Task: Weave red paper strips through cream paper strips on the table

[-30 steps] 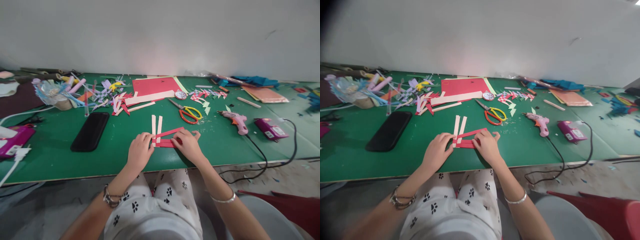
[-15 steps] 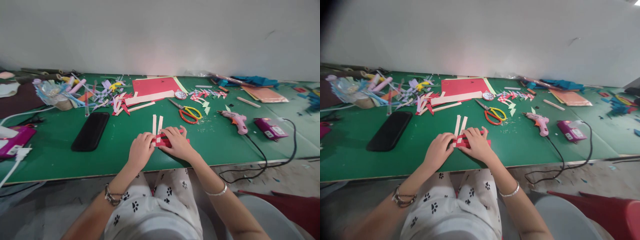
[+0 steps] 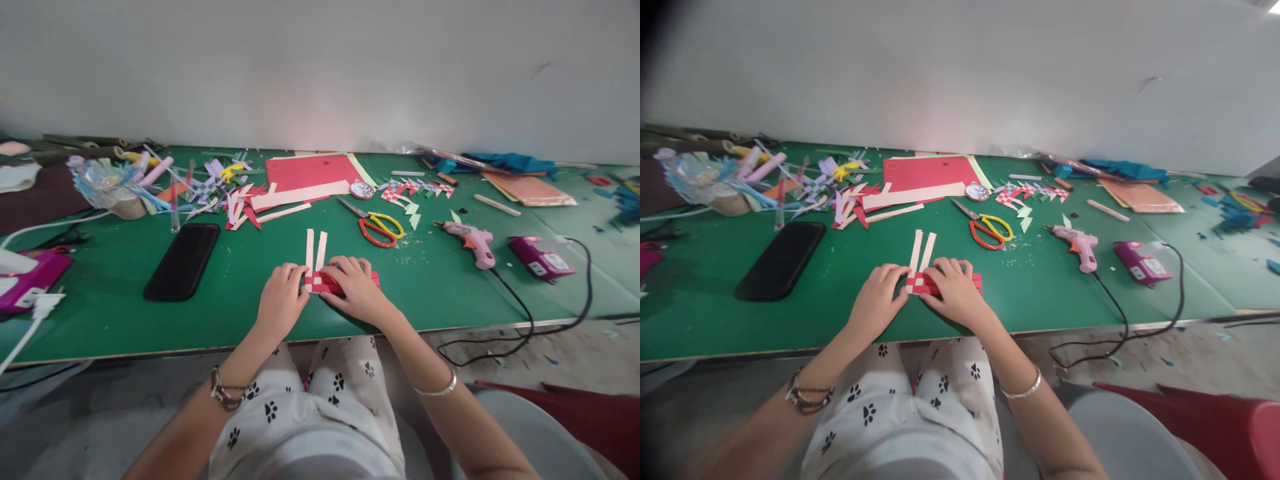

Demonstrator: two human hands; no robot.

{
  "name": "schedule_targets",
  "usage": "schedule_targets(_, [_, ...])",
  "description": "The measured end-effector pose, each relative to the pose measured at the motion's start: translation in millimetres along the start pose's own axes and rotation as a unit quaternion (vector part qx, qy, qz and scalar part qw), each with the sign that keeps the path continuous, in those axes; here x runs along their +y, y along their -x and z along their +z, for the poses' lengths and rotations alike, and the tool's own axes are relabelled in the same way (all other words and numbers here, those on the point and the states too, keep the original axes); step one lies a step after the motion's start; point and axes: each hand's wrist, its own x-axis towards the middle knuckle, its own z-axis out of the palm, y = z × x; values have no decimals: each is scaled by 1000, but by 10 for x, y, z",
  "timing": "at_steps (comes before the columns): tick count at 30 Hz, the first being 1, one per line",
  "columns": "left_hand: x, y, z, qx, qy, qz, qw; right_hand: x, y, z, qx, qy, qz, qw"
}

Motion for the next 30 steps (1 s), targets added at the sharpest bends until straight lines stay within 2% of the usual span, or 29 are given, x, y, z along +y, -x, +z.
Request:
schedule_targets(6, [-11,-2,4,1,14,4,1000,4,14,26,-3,-6,11,1000])
schedule_targets(15, [-30,24,-51,9,100,-18,995,-2,32,5,4,-9,8,1000])
schedule_targets(24, [-92,23,-118,-50,104,33,993,-107,42,78,25,-9,52,998])
schedule_targets(30, [-102,8,-93,-28,107,40,993,-127,-13,92,40,0,60,997])
